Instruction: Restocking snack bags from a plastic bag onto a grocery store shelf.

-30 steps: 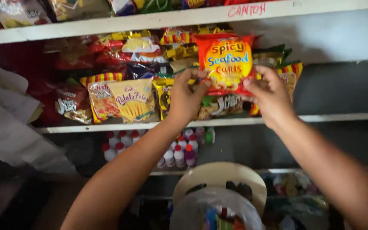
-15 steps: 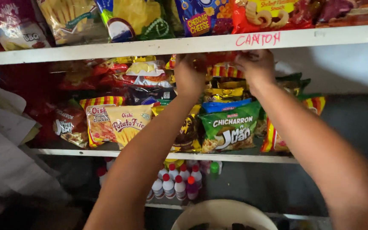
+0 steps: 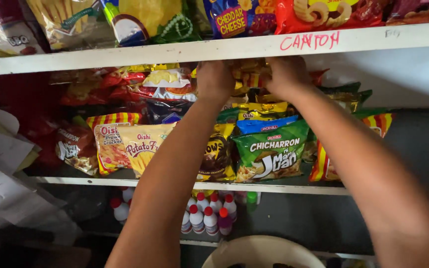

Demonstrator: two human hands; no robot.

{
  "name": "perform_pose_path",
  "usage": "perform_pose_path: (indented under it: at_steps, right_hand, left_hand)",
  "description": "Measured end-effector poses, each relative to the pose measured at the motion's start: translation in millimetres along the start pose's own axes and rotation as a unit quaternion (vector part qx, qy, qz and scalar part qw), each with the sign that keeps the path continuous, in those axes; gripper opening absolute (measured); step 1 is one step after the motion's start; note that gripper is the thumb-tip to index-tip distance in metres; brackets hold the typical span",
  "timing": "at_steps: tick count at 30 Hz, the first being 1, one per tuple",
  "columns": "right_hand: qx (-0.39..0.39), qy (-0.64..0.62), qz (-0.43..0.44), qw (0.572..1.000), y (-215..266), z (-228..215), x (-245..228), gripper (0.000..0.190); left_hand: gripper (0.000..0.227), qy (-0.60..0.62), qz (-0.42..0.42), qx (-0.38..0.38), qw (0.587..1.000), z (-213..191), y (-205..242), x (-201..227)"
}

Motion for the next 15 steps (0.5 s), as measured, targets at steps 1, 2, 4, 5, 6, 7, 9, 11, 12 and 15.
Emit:
perform_pose_path:
  at_steps: [1,2,4,5,6,7,9,11,12,15]
  right_hand:
    - [-0.001,0.000,0.001,1.000,1.2,-0.8,-1.6,0.061]
    - [-0.012,0.019,0.003,1.000,2.5,-1.1,-3.2,0.070]
    - [-0.026,0.037,0.004,0.999,6.1,-10.7,-13.8,0.079]
    - [-0.022,0.041,0.027,0.999,9.8,-21.4,-19.9,0.079]
    - [-0.018,0.045,0.050,0.998,13.4,-32.4,-25.9,0.079]
    - [-0.022,0.047,0.054,0.997,21.2,-37.3,-25.4,0.079]
    - [0.055,0.080,0.009,0.995,39.0,-53.9,-27.7,0.074]
    - [0.065,0.037,0.005,0.997,59.0,-104.2,-59.2,0.072]
    - [0.083,-0.009,-0.004,0.996,68.7,-130.3,-76.2,0.071]
    - [0.053,-0.145,0.039,0.987,121.4,-196.3,-118.4,0.055]
  left_hand:
    - [0.038,0.001,0.000,-0.001,1.000,-9.6,0.5,4.7]
    - [0.043,-0.015,0.017,0.017,1.000,-20.8,0.8,9.9]
    - [0.049,-0.032,0.032,0.034,0.998,-32.2,2.9,12.6]
    - [0.054,-0.027,0.047,0.057,0.997,-32.8,4.7,13.0]
    - [0.058,-0.021,0.061,0.079,0.995,-33.5,6.5,13.6]
    - [0.058,-0.018,0.061,0.074,0.995,-38.4,10.7,12.5]
    - [0.040,-0.005,0.038,-0.037,0.999,-42.4,22.6,11.2]
    - [0.046,0.057,0.047,-0.009,0.997,-105.9,32.3,33.0]
    - [0.052,0.113,0.053,0.026,0.992,-139.5,36.6,43.5]
    - [0.031,0.239,0.063,0.050,0.968,-229.9,75.6,72.6]
Point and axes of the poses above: each hand's wrist, its own y-axis away from the middle knuckle, its own z-axis out of the palm, x = y × z, the point moved 3 cm from there along -y, towards the middle knuckle, and after that the axes turned 13 degrees about x, right-handed, at the moved point
